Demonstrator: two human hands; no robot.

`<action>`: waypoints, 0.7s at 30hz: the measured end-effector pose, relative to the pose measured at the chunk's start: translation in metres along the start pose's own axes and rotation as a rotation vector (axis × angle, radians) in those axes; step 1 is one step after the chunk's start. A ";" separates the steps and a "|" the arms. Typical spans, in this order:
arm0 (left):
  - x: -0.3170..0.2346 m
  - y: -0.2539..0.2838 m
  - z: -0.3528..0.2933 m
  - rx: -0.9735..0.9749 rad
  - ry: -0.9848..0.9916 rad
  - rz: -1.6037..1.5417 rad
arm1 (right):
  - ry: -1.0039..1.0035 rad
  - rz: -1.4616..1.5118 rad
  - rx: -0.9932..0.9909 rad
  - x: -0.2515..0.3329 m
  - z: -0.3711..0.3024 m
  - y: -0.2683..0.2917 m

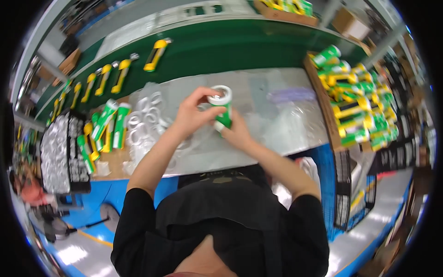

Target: Assembling flashlights by fitting plastic rings onto the head of the flashlight bodies.

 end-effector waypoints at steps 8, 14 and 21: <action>-0.024 0.011 -0.015 0.049 0.144 -0.858 | -0.293 0.514 0.412 0.073 -0.009 -0.030; -0.054 0.085 -0.016 -0.174 0.100 -0.774 | -0.479 1.065 0.856 0.095 0.038 -0.076; -0.045 0.244 -0.040 -0.540 0.192 0.796 | 0.022 -0.336 0.280 -0.013 0.229 -0.115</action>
Point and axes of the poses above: each hand's wrist, its own z-axis towards the middle knuckle, its own y-axis out of the back of the hand, x = y × z, the point moved 4 cm from there along z, towards the middle knuckle, and after that the axes turned 6 degrees about y, right-handed, at the moved point
